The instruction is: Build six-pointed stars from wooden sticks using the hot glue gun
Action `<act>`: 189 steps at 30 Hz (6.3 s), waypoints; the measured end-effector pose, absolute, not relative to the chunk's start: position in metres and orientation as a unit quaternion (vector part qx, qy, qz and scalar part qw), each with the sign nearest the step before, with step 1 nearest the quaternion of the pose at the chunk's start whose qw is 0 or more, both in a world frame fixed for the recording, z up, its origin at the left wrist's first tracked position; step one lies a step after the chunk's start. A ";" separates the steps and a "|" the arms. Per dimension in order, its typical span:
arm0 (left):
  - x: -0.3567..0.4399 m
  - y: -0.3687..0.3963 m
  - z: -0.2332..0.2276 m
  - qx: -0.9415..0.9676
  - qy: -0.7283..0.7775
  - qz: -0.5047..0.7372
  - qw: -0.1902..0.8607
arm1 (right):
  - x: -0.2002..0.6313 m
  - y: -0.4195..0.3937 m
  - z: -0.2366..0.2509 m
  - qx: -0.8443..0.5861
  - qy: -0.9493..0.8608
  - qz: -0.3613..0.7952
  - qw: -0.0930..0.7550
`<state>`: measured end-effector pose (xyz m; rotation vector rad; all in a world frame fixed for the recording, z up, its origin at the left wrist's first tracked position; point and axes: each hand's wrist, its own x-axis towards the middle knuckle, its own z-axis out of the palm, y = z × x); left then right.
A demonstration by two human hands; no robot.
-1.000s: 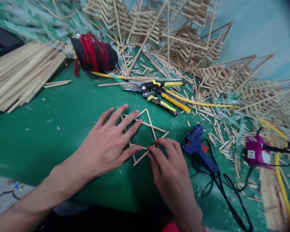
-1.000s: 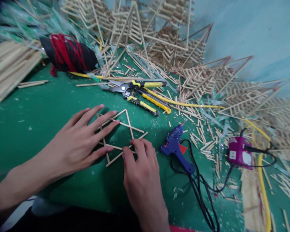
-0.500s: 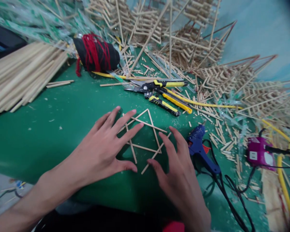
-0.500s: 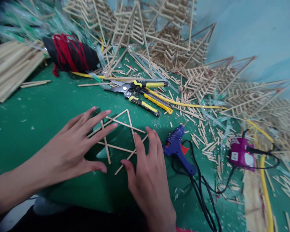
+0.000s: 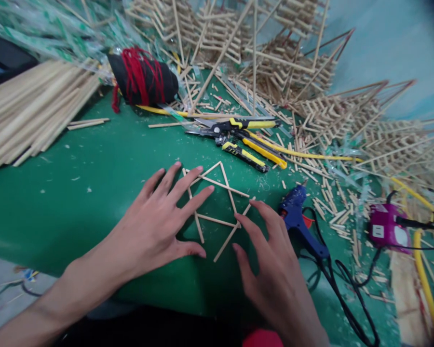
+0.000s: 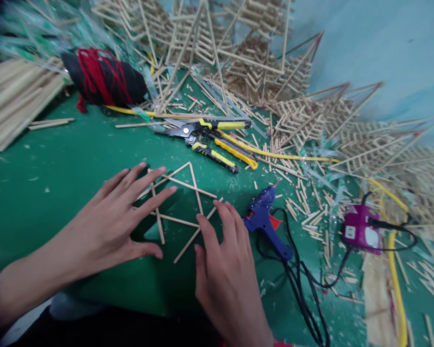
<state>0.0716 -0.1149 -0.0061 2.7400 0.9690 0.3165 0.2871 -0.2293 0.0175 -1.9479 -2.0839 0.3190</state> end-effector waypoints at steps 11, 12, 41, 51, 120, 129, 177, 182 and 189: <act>0.072 -0.115 -0.007 0.933 0.322 0.107 0.120 | 0.279 -0.217 0.011 -0.677 -0.710 0.121 0.152; 0.072 -0.115 -0.008 0.933 0.322 0.107 0.121 | 0.278 -0.216 0.010 -0.679 -0.708 0.120 0.153; 0.072 -0.120 -0.011 0.932 0.316 0.113 0.139 | 0.279 -0.209 0.008 -0.700 -0.677 0.141 0.179; 0.069 -0.119 -0.012 0.933 0.319 0.099 0.136 | 0.281 -0.207 0.008 -0.700 -0.671 0.142 0.200; 0.070 -0.112 -0.016 0.940 0.286 0.111 0.146 | 0.274 -0.203 0.008 -0.728 -0.627 0.114 0.253; 0.071 -0.111 -0.017 0.940 0.284 0.117 0.145 | 0.272 -0.199 0.010 -0.721 -0.627 0.119 0.270; 0.061 -0.108 -0.015 0.936 0.301 0.109 0.149 | 0.288 -0.148 0.003 -0.761 -0.539 0.175 0.315; 0.061 -0.109 -0.016 0.936 0.300 0.112 0.145 | 0.289 -0.151 0.004 -0.739 -0.562 0.155 0.338; 0.062 -0.109 -0.017 0.938 0.300 0.106 0.137 | 0.294 -0.162 0.002 -0.731 -0.572 0.135 0.348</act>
